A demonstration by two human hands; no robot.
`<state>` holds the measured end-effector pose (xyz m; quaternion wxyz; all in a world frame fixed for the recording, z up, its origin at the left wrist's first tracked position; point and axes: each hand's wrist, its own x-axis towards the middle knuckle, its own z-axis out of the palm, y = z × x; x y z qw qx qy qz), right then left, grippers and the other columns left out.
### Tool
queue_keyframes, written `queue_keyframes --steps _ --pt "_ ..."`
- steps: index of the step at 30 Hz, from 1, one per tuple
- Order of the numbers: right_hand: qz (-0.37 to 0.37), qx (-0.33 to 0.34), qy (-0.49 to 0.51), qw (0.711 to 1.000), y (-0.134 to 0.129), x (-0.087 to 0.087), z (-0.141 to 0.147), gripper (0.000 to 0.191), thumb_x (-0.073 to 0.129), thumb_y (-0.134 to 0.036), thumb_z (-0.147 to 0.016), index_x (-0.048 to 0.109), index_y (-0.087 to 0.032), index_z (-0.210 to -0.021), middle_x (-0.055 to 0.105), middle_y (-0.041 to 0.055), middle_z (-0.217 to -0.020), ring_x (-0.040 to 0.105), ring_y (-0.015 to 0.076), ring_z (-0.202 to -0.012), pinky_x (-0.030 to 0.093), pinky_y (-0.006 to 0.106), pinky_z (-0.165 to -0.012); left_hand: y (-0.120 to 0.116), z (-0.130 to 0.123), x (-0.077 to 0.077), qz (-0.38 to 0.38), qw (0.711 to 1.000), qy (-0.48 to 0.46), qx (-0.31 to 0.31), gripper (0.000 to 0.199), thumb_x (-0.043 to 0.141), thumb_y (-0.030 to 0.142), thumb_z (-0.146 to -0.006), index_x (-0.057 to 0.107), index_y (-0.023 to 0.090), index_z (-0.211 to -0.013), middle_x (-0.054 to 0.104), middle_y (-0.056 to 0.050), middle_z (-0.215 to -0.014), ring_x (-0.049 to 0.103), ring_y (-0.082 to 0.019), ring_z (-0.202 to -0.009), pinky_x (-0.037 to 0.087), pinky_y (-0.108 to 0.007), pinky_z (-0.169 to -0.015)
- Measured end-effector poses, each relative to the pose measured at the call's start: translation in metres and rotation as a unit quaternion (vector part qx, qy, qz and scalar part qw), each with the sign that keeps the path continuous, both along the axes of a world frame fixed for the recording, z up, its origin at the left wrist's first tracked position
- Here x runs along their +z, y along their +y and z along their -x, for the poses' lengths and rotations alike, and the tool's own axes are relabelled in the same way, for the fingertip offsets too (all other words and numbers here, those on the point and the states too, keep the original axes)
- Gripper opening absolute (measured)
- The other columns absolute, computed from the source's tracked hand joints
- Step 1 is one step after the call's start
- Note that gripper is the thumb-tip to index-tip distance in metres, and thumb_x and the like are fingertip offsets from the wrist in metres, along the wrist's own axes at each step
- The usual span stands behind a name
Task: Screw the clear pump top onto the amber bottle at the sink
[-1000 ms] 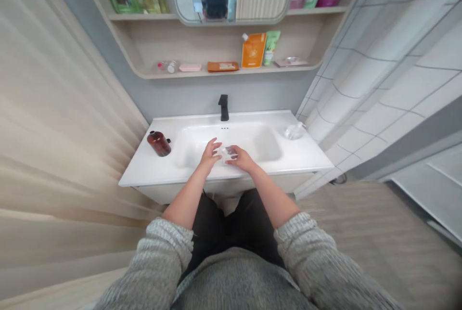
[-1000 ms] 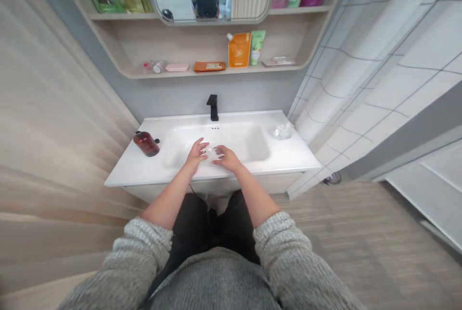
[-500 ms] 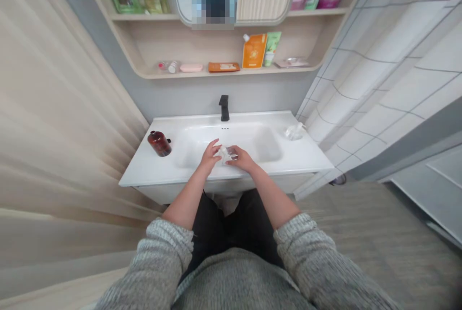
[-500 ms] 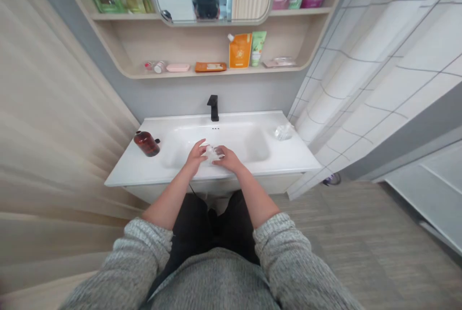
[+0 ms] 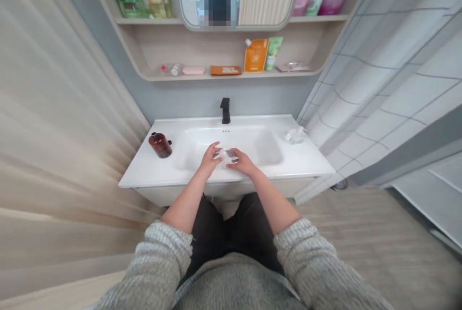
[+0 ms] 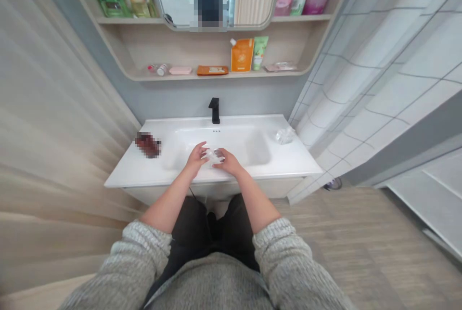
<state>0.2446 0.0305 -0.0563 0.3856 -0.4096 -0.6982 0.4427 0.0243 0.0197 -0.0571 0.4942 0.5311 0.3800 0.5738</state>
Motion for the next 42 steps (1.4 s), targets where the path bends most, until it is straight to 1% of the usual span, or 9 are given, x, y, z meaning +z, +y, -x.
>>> queue_keyframes --steps 6,12,16,21,26,29,34,38,42 --pt "0.001 0.008 0.011 1.0 0.001 -0.004 0.0 0.069 0.096 -0.032 -0.069 0.068 -0.027 -0.132 0.076 0.0098 -0.135 0.074 0.0282 -0.118 0.061 0.044 -0.098 0.001 0.001 -0.003 0.006 0.998 -0.02 -0.052 0.103 0.069 0.013 -0.059 0.055 0.027 -0.16 0.077 -0.008 -0.13 0.066 -0.033 -0.134 0.046 -0.05 -0.119" --pt "-0.003 0.007 0.0 1.0 0.001 -0.004 -0.001 0.07 0.096 -0.032 -0.069 0.068 -0.027 -0.133 0.075 0.0099 -0.137 0.073 0.0294 -0.123 0.062 0.044 -0.098 0.002 0.003 -0.003 -0.011 0.999 0.041 0.027 0.092 0.069 0.014 -0.058 0.065 0.027 -0.15 0.075 -0.007 -0.128 0.066 -0.032 -0.132 0.043 -0.052 -0.122" --pt "-0.004 0.003 0.0 1.0 0.001 -0.002 -0.001 0.07 0.096 -0.031 -0.069 0.068 -0.027 -0.134 0.076 0.0103 -0.136 0.073 0.0286 -0.121 0.062 0.044 -0.099 -0.003 0.003 0.002 -0.017 1.0 0.022 -0.011 0.093 0.075 0.015 -0.064 0.06 0.028 -0.155 0.075 -0.011 -0.143 0.062 -0.035 -0.144 0.039 -0.057 -0.126" --pt "-0.005 0.008 0.004 1.0 0.001 -0.002 -0.001 0.07 0.095 -0.031 -0.07 0.069 -0.028 -0.134 0.076 0.0094 -0.135 0.074 0.0272 -0.116 0.062 0.042 -0.096 -0.003 -0.002 0.003 -0.003 0.999 -0.009 -0.037 0.086 0.087 0.025 -0.071 0.061 0.024 -0.153 0.081 -0.012 -0.132 0.072 -0.033 -0.131 0.046 -0.055 -0.123" --pt "-0.011 0.006 -0.001 1.0 0.002 -0.007 -0.001 0.071 0.096 -0.032 -0.07 0.068 -0.028 -0.135 0.076 0.0095 -0.135 0.074 0.0287 -0.121 0.063 0.044 -0.098 0.0 -0.004 0.0 -0.009 0.998 0.053 0.021 0.07 0.092 0.032 -0.077 0.069 0.024 -0.142 0.079 -0.01 -0.12 0.074 -0.028 -0.12 0.051 -0.053 -0.12" --pt "-0.01 -0.001 -0.009 1.0 0.003 -0.008 0.0 0.073 0.096 -0.03 -0.068 0.068 -0.028 -0.136 0.076 0.0097 -0.137 0.074 0.0295 -0.123 0.063 0.045 -0.099 -0.001 -0.005 0.0 -0.012 0.995 0.088 0.05 0.066 0.093 0.03 -0.076 0.072 0.024 -0.138 0.076 -0.01 -0.123 0.072 -0.028 -0.121 0.054 -0.051 -0.117" --pt "-0.011 -0.001 -0.014 1.0 0.001 -0.005 0.0 0.072 0.096 -0.03 -0.068 0.068 -0.028 -0.135 0.076 0.0096 -0.137 0.073 0.0301 -0.124 0.063 0.046 -0.1 -0.003 -0.005 0.004 -0.033 0.994 0.093 0.042 0.052 0.093 0.028 -0.074 0.079 0.023 -0.124 0.075 -0.012 -0.134 0.071 -0.029 -0.125 0.055 -0.052 -0.115" --pt "-0.008 -0.004 -0.016 1.0 0.0 -0.002 0.0 0.07 0.096 -0.03 -0.069 0.069 -0.028 -0.134 0.077 0.0086 -0.135 0.074 0.0289 -0.121 0.063 0.045 -0.099 -0.002 -0.006 0.005 -0.046 0.99 0.115 0.063 0.035 0.092 0.034 -0.076 0.08 0.022 -0.106 0.077 -0.009 -0.117 0.073 -0.028 -0.115 0.056 -0.052 -0.113" --pt "-0.008 -0.008 -0.024 1.0 0.0 -0.002 0.001 0.073 0.097 -0.03 -0.068 0.068 -0.028 -0.135 0.077 0.009 -0.135 0.074 0.0294 -0.122 0.063 0.044 -0.098 -0.001 -0.008 0.005 -0.029 0.985 0.135 0.104 0.038 0.097 0.039 -0.072 0.074 0.022 -0.097 0.076 -0.006 -0.102 0.072 -0.026 -0.102 0.057 -0.05 -0.11"
